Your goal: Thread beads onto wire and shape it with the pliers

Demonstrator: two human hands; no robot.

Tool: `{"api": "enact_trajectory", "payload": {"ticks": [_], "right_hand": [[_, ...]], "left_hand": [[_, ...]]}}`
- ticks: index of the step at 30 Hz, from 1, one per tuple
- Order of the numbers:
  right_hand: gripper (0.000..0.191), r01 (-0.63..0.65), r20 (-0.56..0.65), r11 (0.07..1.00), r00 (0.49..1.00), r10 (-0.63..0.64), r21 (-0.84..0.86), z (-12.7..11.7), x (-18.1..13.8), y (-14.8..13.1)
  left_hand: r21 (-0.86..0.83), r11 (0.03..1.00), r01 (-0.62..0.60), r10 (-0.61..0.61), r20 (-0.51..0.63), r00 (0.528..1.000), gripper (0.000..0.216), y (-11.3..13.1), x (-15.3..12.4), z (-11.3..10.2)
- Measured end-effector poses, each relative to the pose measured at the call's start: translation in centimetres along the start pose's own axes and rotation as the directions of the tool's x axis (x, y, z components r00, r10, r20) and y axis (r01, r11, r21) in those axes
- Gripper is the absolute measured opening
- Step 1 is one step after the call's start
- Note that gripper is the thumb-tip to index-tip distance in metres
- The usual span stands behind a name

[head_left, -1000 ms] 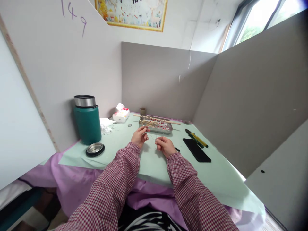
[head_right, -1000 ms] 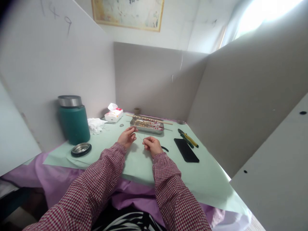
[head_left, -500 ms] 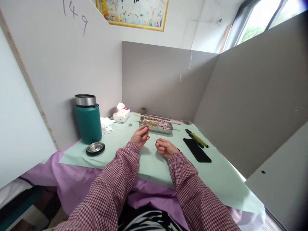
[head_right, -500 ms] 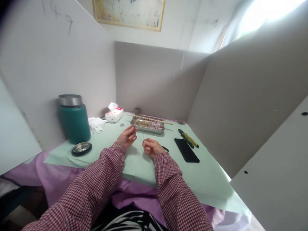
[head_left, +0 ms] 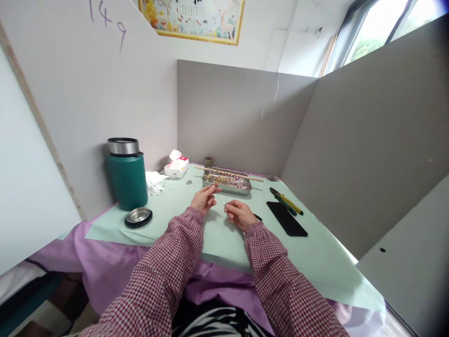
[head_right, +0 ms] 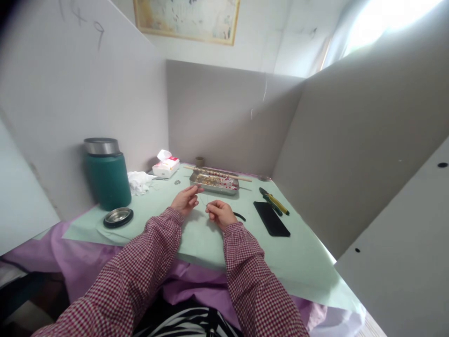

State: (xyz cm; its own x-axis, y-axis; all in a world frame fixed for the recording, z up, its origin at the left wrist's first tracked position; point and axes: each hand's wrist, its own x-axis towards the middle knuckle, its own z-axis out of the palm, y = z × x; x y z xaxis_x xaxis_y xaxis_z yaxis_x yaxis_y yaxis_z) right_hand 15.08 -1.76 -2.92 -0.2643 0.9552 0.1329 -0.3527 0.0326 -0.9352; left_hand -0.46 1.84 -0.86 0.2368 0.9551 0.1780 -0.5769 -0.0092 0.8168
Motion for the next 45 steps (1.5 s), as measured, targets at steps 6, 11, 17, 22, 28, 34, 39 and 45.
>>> {"api": "enact_trajectory", "payload": {"ticks": [6, 11, 17, 22, 28, 34, 39, 45], "right_hand": [[0.024, 0.053, -0.129, 0.997, 0.990, -0.059, -0.056, -0.4, 0.4, 0.3], [0.025, 0.049, -0.154, 0.997, 0.986, -0.057, -0.055, -0.4, 0.4, 0.2], [0.025, 0.054, -0.141, 0.998, 0.988, -0.059, -0.036, -0.2, 0.3, 0.1], [0.026, 0.067, -0.131, 0.995, 0.988, -0.076, -0.075, 0.0, 0.3, 0.2], [0.026, 0.080, -0.145, 0.996, 0.986, -0.084, -0.034, -0.1, 0.2, 0.0], [0.026, 0.043, -0.109, 0.999, 0.993, -0.044, -0.009, 0.2, -0.3, -0.4], [0.026, 0.054, -0.065, 0.998, 0.996, -0.055, -0.025, 0.4, -0.3, -0.4], [0.028, 0.128, -0.178, 0.984, 0.973, -0.150, -0.127, 0.0, 0.2, 0.1]], "left_hand": [[0.196, 0.980, 0.040, -0.053, 0.060, 0.997, 0.032, -0.7, -0.1, 0.2], [0.234, 0.972, 0.035, -0.058, 0.090, 0.994, 0.030, -0.6, -0.4, 0.6], [0.264, 0.964, -0.013, -0.003, 0.060, 0.998, 0.028, -0.6, -0.4, 0.8], [0.285, 0.958, -0.028, 0.045, -0.053, 0.998, 0.027, -0.8, -0.3, 0.8], [0.274, 0.960, 0.049, -0.070, 0.068, 0.995, 0.030, -0.9, -0.5, 1.1], [0.291, 0.956, 0.044, -0.080, 0.114, 0.990, 0.027, -1.0, -0.4, 0.9], [0.219, 0.959, 0.180, -0.207, 0.105, 0.973, 0.027, -1.1, -0.2, 0.4], [0.276, 0.946, 0.169, -0.214, 0.142, 0.967, 0.032, -1.5, -0.5, 0.8]]}}
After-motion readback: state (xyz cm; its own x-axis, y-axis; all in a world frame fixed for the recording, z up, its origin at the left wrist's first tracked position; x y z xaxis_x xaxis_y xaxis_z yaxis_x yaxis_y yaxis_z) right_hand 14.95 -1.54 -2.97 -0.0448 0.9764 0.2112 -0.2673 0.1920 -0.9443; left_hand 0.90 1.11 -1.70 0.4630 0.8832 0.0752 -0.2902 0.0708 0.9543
